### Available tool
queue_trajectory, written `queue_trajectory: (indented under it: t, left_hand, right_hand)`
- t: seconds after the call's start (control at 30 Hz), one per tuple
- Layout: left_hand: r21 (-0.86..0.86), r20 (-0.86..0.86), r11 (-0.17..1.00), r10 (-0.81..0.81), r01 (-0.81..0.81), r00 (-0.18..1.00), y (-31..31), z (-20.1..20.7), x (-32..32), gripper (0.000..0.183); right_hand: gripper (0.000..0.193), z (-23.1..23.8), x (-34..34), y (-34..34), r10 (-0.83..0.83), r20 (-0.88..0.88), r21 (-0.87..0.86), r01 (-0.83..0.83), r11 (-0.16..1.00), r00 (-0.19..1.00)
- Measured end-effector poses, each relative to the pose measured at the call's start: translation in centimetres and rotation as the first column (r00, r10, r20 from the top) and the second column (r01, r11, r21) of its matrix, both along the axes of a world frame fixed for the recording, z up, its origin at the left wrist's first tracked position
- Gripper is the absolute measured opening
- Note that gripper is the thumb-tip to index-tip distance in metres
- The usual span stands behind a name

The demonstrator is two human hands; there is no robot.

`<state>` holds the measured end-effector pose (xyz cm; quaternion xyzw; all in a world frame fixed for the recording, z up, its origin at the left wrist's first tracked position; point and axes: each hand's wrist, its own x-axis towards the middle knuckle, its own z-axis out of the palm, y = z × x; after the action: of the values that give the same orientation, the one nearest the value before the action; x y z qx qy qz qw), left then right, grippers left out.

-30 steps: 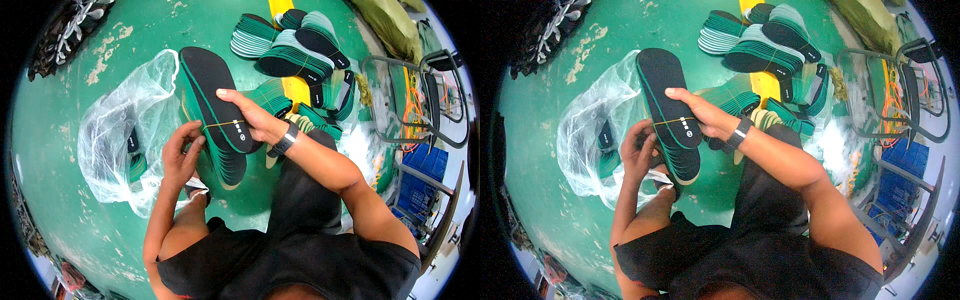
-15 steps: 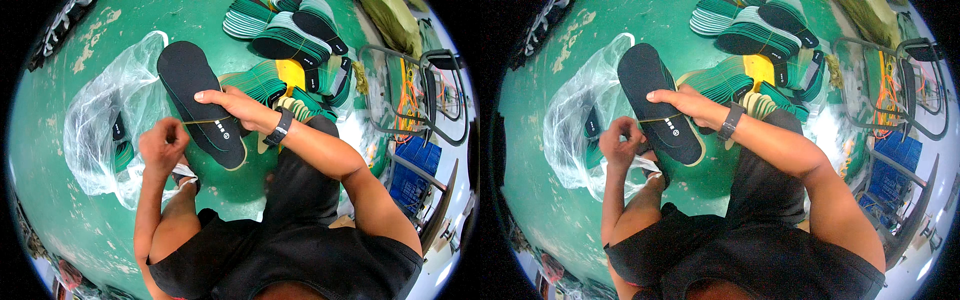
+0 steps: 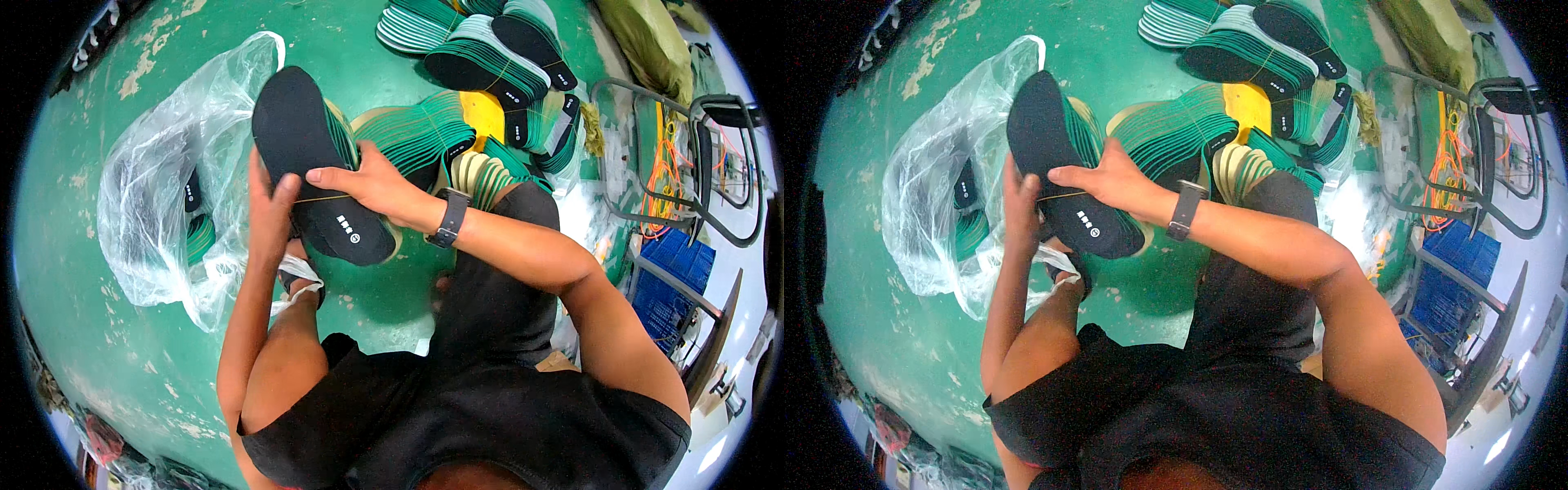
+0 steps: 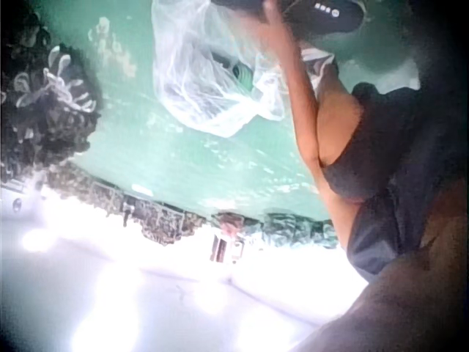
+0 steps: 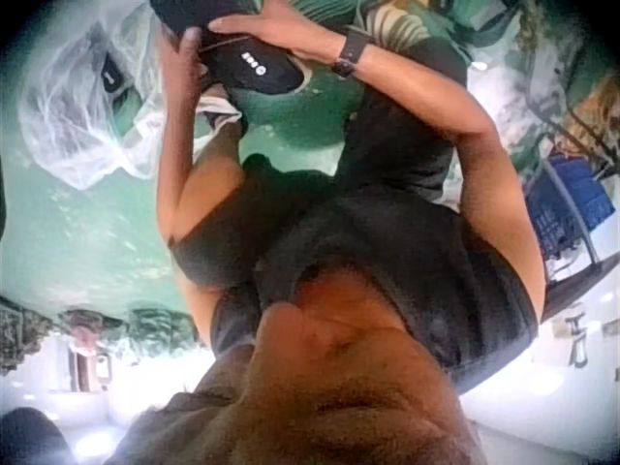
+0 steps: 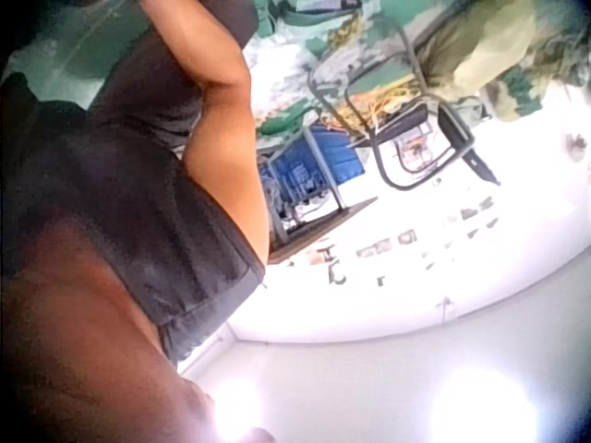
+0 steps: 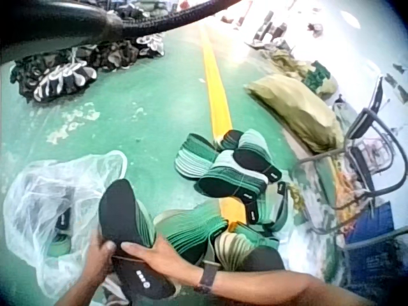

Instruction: The person puts shoe insoles into a large plastic bag, then moves across the room to retrieve another plastic bag and fills it with more shoe insoles.

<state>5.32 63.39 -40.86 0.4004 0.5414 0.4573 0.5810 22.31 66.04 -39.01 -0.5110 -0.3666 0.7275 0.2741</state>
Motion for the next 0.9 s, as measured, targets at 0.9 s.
queue_trajectory:
  t: [0.9]
  left_hand:
    - [-0.019,-0.150,0.958,-0.286,0.287,0.946,0.6,3.8,-1.5,0.079]
  right_hand:
    - [0.087,0.6,-1.5,1.2,-0.150,-0.420,0.069,0.197,0.978,0.895]
